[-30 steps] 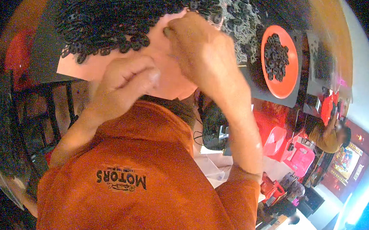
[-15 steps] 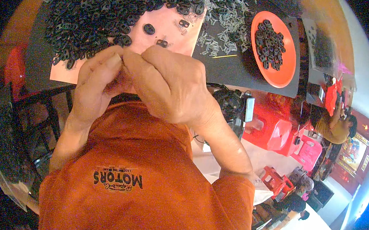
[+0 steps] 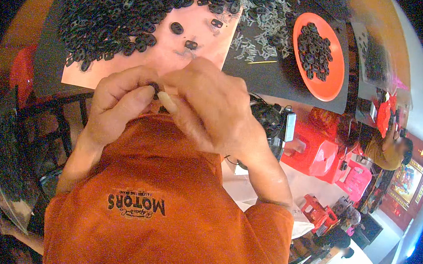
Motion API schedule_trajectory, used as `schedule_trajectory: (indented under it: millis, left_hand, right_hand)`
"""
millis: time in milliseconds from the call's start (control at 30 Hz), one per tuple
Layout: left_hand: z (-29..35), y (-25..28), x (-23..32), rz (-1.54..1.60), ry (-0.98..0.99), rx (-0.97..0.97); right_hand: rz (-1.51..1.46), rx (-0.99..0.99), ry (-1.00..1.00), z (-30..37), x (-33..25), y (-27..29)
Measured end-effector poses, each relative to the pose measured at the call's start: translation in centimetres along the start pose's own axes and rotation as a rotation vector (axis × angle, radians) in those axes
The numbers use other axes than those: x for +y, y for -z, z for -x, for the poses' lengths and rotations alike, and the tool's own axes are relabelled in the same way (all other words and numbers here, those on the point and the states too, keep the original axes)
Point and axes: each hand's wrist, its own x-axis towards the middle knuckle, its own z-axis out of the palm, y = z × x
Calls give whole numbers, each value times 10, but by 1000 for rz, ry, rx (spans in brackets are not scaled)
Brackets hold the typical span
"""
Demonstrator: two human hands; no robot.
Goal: The person sits at a table and repeatedly picks up small black plastic rings and metal pins from a pile. They insert the pins into the rings by hand and place the assembled units onto a pink sheet. The process is repetitive and involves handling small parts one by one.
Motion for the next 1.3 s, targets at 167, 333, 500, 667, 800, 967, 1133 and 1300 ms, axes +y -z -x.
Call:
schedule_trajectory:
  millis: [167,333,500,667,800,967,1133,1300]
  left_hand:
    - [-3,3,-9,-302,-233,-16]
    - [-4,2,-13,-453,-265,68]
    - [-6,3,-7,-499,-278,131]
    - [-17,12,-1,-403,-265,98]
    - [-25,11,-4,-270,-203,90]
    - [-27,15,-16,-224,-111,42]
    - [-28,19,-18,-254,-152,16]
    - [-28,20,-19,-297,-145,1]
  right_hand:
    - [-57,-162,-166,2,7,-5]
    - [127,-186,-82,2,9,-11]
    - [127,-215,-54,-6,13,-4]
    - [373,-175,-148,-39,52,32]
    - [485,-270,-62,-56,86,30]
    - [567,-343,-121,-69,94,23]
    - [614,-353,-111,-71,99,24]
    - [643,-345,-109,-68,93,21]
